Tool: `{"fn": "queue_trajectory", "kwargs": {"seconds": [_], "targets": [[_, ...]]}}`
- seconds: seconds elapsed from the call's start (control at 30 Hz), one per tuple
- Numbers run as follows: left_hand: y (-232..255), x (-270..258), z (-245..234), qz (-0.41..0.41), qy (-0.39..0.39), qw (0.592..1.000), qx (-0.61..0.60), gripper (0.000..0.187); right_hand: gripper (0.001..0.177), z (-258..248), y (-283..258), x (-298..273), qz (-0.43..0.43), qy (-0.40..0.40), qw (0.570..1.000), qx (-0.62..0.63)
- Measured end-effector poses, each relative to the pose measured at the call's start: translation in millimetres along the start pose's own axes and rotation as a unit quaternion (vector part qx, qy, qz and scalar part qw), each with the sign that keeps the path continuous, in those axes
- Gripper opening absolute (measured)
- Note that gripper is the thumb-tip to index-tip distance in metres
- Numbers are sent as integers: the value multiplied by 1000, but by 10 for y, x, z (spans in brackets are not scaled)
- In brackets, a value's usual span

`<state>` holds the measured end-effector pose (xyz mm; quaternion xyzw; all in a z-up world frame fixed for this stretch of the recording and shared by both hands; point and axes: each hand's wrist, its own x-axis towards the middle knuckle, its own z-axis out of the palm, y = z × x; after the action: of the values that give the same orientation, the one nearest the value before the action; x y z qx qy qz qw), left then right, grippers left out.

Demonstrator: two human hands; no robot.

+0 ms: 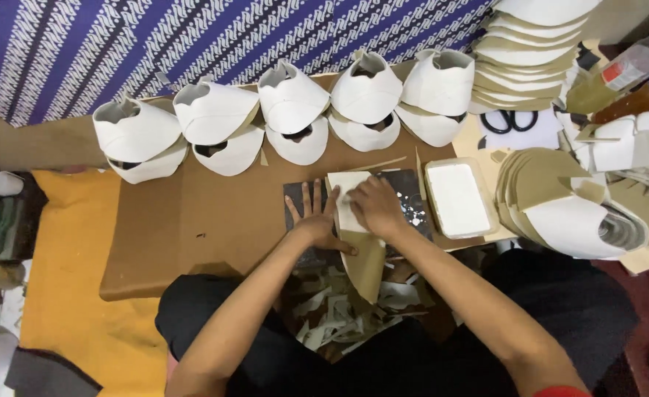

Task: Applying adhesive to the edges of white shoe upper components using a small brush or applicator in a workshop setting.

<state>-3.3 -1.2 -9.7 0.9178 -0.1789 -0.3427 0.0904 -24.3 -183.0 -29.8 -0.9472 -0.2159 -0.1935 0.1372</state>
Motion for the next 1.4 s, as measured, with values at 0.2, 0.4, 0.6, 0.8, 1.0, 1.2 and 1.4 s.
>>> {"fn": "queue_trajectory", "kwargs": {"seconds": [0.2, 0.4, 0.6, 0.8, 1.0, 1.2, 1.4], "targets": [[-31, -32, -26, 10, 8, 1000, -8, 150, 15, -168, -9, 211, 38, -4, 999, -18], [-124, 184, 108, -5, 4, 1000, 10, 156, 16, -155, -421, -240, -31, -23, 997, 68], [-28, -27, -53, 3, -16, 1000, -5, 156, 15, 152, 109, -17, -1, 4, 1000, -29], [3, -56, -92, 3, -18, 1000, 6, 153, 9, 45, 363, 301, 113, 20, 992, -54], [23, -81, -86, 8, -26, 1000, -3, 152, 9, -196, 525, 306, 174, 64, 982, 22], [-24, -13, -64, 5, -17, 1000, 9, 152, 18, -368, -9, -427, 57, -43, 993, 97], [-38, 44, -15, 5, -16, 1000, 3, 159, 16, -215, 141, -411, 66, -11, 997, 26]]}}
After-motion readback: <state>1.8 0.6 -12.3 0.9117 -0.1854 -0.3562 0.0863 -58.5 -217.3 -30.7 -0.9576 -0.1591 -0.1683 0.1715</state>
